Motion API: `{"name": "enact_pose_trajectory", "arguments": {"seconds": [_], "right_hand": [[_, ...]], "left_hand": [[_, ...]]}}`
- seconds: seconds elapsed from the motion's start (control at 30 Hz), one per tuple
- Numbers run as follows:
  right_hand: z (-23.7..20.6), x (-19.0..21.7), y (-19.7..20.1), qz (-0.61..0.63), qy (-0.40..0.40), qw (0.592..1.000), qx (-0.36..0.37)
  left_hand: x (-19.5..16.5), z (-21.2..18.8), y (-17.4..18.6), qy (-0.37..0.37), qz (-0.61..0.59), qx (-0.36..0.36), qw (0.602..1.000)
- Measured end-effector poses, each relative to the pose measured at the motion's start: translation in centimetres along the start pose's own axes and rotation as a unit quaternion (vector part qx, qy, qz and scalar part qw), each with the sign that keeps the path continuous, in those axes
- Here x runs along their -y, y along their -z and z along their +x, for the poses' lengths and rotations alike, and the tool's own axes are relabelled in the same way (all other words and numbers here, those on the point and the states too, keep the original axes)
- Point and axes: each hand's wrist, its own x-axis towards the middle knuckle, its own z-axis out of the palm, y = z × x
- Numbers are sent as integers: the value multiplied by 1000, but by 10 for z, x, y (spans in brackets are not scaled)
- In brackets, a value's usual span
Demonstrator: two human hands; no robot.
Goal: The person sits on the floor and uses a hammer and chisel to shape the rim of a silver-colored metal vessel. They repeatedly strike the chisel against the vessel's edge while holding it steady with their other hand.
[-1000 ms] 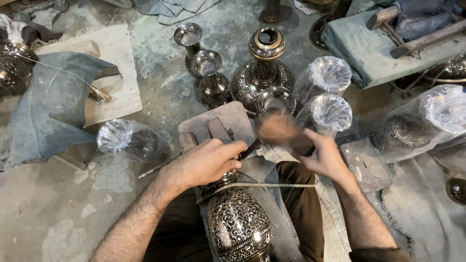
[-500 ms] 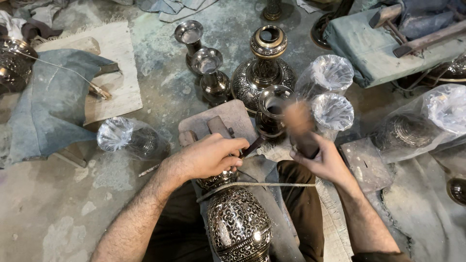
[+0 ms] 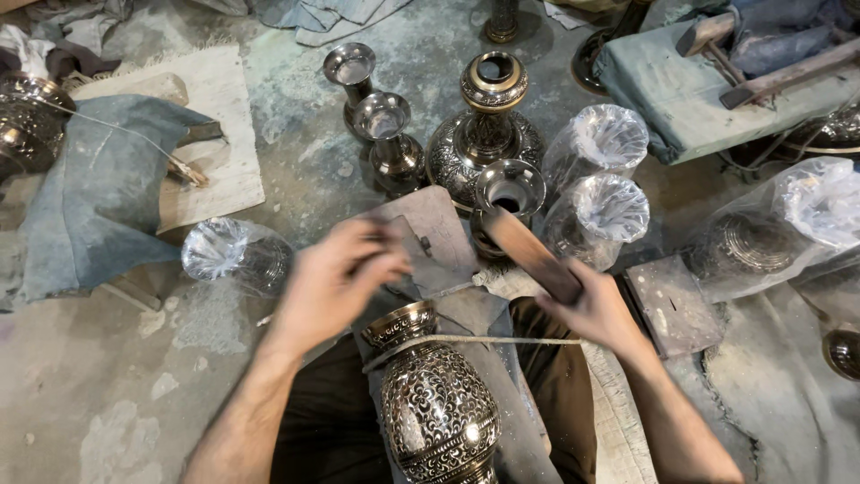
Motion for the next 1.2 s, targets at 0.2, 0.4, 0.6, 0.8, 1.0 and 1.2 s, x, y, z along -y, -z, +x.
{"name": "enact_pose_trajectory", "arguments": {"seconds": [0.2,0.4,0.6,0.8,1.0,1.2], "right_hand": [[-130,-44,-13,74,-252,944,201],[-213,-52,-58,39,-402,881,245],[-228,-46,-74,22,-418,882,218],[-218,-34,-68,23,-412,883,224],[-203,-16,-57,34,-393,890,229],[-196,-14,-54,34,-381,893,238]], "left_hand": [[47,-101,18,74,-182,-220,956],[100,-136,-27,153,-194,-216,945],[108,-125,-50,181,-210,-169,946],[95,-123,-50,165,-190,-154,955],[90,-115,-54,157,-194,-159,955],[91,-117,-51,173,-182,-147,957]]}}
